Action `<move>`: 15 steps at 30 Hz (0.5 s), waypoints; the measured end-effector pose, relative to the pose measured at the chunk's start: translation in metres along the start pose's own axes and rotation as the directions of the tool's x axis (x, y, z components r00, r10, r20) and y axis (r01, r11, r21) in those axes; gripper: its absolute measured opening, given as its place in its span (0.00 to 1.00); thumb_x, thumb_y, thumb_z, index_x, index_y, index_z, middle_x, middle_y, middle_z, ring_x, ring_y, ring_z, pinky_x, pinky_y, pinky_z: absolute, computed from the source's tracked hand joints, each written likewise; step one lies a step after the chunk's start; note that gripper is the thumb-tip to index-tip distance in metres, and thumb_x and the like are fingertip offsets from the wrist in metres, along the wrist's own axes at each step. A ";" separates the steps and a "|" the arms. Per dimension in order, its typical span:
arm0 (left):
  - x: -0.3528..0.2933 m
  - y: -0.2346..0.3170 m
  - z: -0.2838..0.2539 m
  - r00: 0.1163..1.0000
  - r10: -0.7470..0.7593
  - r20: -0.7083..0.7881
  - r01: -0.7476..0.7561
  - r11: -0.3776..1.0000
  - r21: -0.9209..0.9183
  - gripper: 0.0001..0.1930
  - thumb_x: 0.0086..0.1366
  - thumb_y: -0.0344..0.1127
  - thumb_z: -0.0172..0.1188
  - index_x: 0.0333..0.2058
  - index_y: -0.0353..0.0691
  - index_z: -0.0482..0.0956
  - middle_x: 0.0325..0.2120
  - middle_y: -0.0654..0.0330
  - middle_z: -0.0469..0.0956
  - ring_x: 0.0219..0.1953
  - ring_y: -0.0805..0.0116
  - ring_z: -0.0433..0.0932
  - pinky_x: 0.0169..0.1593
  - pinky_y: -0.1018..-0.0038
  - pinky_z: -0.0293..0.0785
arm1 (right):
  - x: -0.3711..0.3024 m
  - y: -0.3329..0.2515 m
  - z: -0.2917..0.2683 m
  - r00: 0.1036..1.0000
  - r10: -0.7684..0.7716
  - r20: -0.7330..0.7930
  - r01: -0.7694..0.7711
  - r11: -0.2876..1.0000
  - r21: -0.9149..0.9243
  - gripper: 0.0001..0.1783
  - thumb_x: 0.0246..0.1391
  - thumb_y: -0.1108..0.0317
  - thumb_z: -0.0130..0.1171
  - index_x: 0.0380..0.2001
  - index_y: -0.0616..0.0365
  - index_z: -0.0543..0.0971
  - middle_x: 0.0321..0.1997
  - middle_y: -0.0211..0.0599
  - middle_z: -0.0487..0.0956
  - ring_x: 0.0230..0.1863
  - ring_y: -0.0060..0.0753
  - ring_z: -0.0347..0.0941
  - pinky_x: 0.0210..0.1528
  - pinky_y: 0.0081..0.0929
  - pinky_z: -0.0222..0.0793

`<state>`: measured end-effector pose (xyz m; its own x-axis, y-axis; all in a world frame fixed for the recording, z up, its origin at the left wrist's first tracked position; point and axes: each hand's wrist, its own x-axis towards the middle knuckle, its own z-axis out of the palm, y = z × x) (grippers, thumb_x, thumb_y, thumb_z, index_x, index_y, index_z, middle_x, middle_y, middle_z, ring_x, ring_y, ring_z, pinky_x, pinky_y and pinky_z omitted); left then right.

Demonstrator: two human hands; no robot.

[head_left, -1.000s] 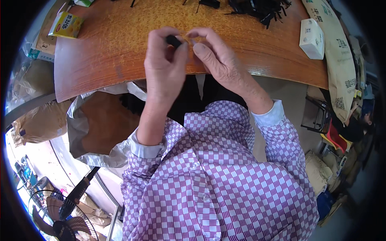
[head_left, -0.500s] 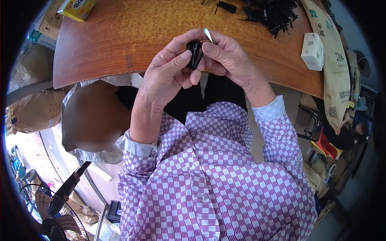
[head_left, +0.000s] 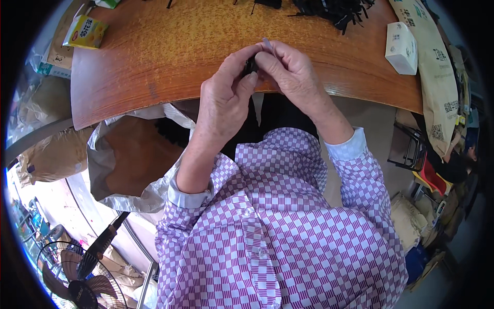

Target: Manually assemble small electronic components by inserting wire brushes into plastic housings.

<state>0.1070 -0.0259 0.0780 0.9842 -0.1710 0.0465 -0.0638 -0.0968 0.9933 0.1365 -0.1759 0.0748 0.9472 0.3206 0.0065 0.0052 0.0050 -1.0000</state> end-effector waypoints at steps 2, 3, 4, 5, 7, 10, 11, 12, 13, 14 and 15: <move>0.001 -0.007 0.006 0.996 0.052 -0.073 -0.052 0.999 0.004 0.18 0.61 0.21 0.51 0.51 0.36 0.70 0.35 0.56 0.78 0.37 0.71 0.78 0.41 0.76 0.75 | -0.008 -0.015 -0.002 0.989 0.144 0.027 -0.146 0.987 0.071 0.22 0.63 0.53 0.45 0.48 0.60 0.72 0.17 0.21 0.66 0.16 0.10 0.56 0.16 0.11 0.48; 0.001 -0.010 0.008 0.993 0.024 -0.113 -0.025 1.000 -0.011 0.18 0.62 0.21 0.51 0.52 0.36 0.70 0.35 0.56 0.78 0.37 0.72 0.78 0.41 0.77 0.75 | -0.013 -0.017 -0.002 0.990 0.143 0.020 -0.144 0.986 0.079 0.22 0.63 0.53 0.45 0.48 0.60 0.72 0.17 0.21 0.66 0.16 0.10 0.56 0.16 0.11 0.48; 0.002 -0.011 0.009 0.988 -0.004 -0.153 0.000 1.000 -0.026 0.17 0.63 0.22 0.51 0.52 0.35 0.70 0.35 0.57 0.78 0.37 0.73 0.78 0.41 0.77 0.75 | -0.016 -0.018 -0.001 0.973 0.225 0.051 -0.230 0.956 0.179 0.23 0.64 0.52 0.43 0.49 0.60 0.71 0.17 0.20 0.63 0.15 0.10 0.53 0.15 0.12 0.45; 0.002 -0.010 0.011 0.990 -0.004 -0.143 0.001 1.000 -0.021 0.17 0.63 0.22 0.51 0.52 0.35 0.70 0.35 0.57 0.78 0.37 0.73 0.78 0.41 0.77 0.75 | -0.018 -0.018 -0.001 0.950 0.301 0.088 -0.314 0.909 0.275 0.24 0.65 0.51 0.40 0.51 0.60 0.70 0.16 0.20 0.61 0.14 0.11 0.51 0.15 0.14 0.42; 0.003 -0.007 0.014 0.992 -0.025 -0.123 0.020 0.999 -0.036 0.17 0.64 0.23 0.51 0.52 0.35 0.69 0.35 0.57 0.78 0.37 0.73 0.77 0.41 0.78 0.75 | -0.020 -0.014 0.002 0.953 0.292 0.081 -0.302 0.904 0.303 0.24 0.65 0.53 0.42 0.53 0.61 0.67 0.16 0.20 0.61 0.13 0.11 0.52 0.14 0.13 0.42; 0.005 -0.004 0.016 0.999 -0.017 -0.041 0.017 1.000 -0.003 0.19 0.67 0.23 0.46 0.56 0.32 0.64 0.42 0.58 0.74 0.41 0.77 0.73 0.44 0.82 0.74 | -0.022 -0.009 0.001 0.953 0.301 0.045 -0.296 0.885 0.359 0.22 0.65 0.56 0.43 0.53 0.61 0.68 0.16 0.20 0.62 0.13 0.10 0.51 0.13 0.12 0.42; 0.005 -0.004 0.017 0.999 -0.017 -0.034 0.017 1.000 0.000 0.19 0.67 0.23 0.46 0.56 0.32 0.64 0.42 0.58 0.74 0.41 0.77 0.73 0.44 0.82 0.74 | -0.022 -0.008 0.000 0.958 0.283 0.044 -0.279 0.885 0.374 0.21 0.65 0.57 0.43 0.52 0.61 0.68 0.16 0.20 0.62 0.13 0.09 0.51 0.13 0.12 0.42; 0.005 -0.004 0.018 0.999 -0.010 -0.048 0.012 1.000 0.027 0.19 0.67 0.23 0.46 0.56 0.32 0.64 0.42 0.58 0.74 0.42 0.77 0.73 0.44 0.82 0.74 | -0.023 -0.007 -0.001 0.963 0.266 0.043 -0.261 0.884 0.388 0.19 0.65 0.58 0.43 0.51 0.61 0.68 0.16 0.19 0.63 0.13 0.09 0.52 0.13 0.12 0.43; 0.006 -0.004 0.019 0.998 -0.003 -0.061 0.007 0.999 0.052 0.19 0.67 0.23 0.46 0.57 0.32 0.64 0.42 0.59 0.74 0.42 0.77 0.73 0.44 0.82 0.73 | -0.023 -0.008 -0.001 0.964 0.265 0.037 -0.258 0.883 0.392 0.19 0.65 0.58 0.43 0.51 0.61 0.68 0.16 0.19 0.63 0.13 0.09 0.52 0.13 0.12 0.43; 0.005 -0.007 0.018 0.998 -0.003 -0.060 0.007 0.998 0.058 0.19 0.67 0.23 0.46 0.57 0.32 0.64 0.42 0.59 0.74 0.42 0.77 0.73 0.44 0.82 0.73 | -0.023 -0.010 0.000 0.960 0.275 0.042 -0.271 0.886 0.376 0.18 0.65 0.59 0.43 0.50 0.61 0.69 0.16 0.19 0.63 0.13 0.09 0.52 0.13 0.11 0.43; 0.005 -0.010 0.018 0.997 0.023 -0.072 -0.017 0.997 0.081 0.19 0.67 0.23 0.46 0.57 0.32 0.64 0.42 0.59 0.74 0.42 0.78 0.73 0.44 0.82 0.73 | -0.022 -0.011 0.000 0.957 0.286 0.047 -0.283 0.889 0.359 0.17 0.65 0.60 0.43 0.50 0.60 0.69 0.16 0.18 0.63 0.13 0.09 0.52 0.13 0.11 0.43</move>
<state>0.1101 -0.0432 0.0661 0.9918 -0.1022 0.0772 -0.0942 -0.1732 0.9804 0.1155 -0.1826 0.0856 0.8930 0.3526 -0.2797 -0.3789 0.2537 -0.8900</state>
